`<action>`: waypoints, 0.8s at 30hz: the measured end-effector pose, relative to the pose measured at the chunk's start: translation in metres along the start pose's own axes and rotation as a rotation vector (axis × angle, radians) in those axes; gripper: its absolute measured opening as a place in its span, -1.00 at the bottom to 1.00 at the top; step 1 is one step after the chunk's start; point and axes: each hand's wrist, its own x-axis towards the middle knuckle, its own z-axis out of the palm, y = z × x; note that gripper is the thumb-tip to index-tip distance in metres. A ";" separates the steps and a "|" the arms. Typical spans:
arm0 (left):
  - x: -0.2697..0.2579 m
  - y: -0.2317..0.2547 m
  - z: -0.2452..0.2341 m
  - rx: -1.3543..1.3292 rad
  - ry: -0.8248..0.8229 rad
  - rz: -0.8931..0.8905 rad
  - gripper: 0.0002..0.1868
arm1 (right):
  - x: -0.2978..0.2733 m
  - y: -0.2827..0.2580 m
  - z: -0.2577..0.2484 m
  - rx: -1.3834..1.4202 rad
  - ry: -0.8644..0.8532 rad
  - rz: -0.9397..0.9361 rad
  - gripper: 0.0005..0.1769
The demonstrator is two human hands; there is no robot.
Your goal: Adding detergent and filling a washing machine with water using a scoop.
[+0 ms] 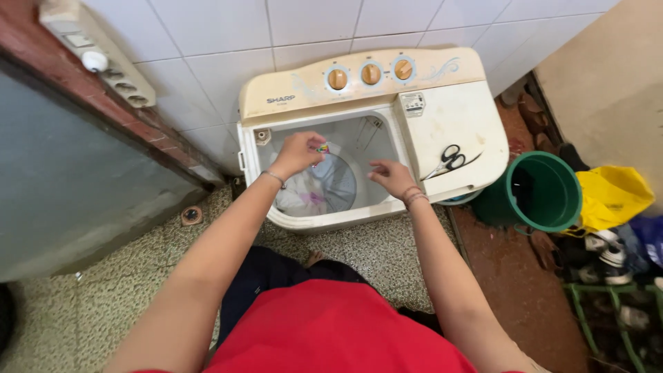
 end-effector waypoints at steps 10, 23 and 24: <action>-0.008 0.018 0.005 -0.199 -0.021 -0.037 -0.62 | -0.033 0.057 -0.111 -0.441 0.782 0.000 -0.65; -0.011 0.006 -0.044 -0.300 0.095 -0.053 -0.60 | -0.022 0.051 -0.152 -0.806 0.371 0.296 -0.66; -0.013 0.005 -0.050 -0.303 0.108 -0.053 -0.60 | -0.018 0.059 -0.151 -0.810 0.369 0.283 -0.66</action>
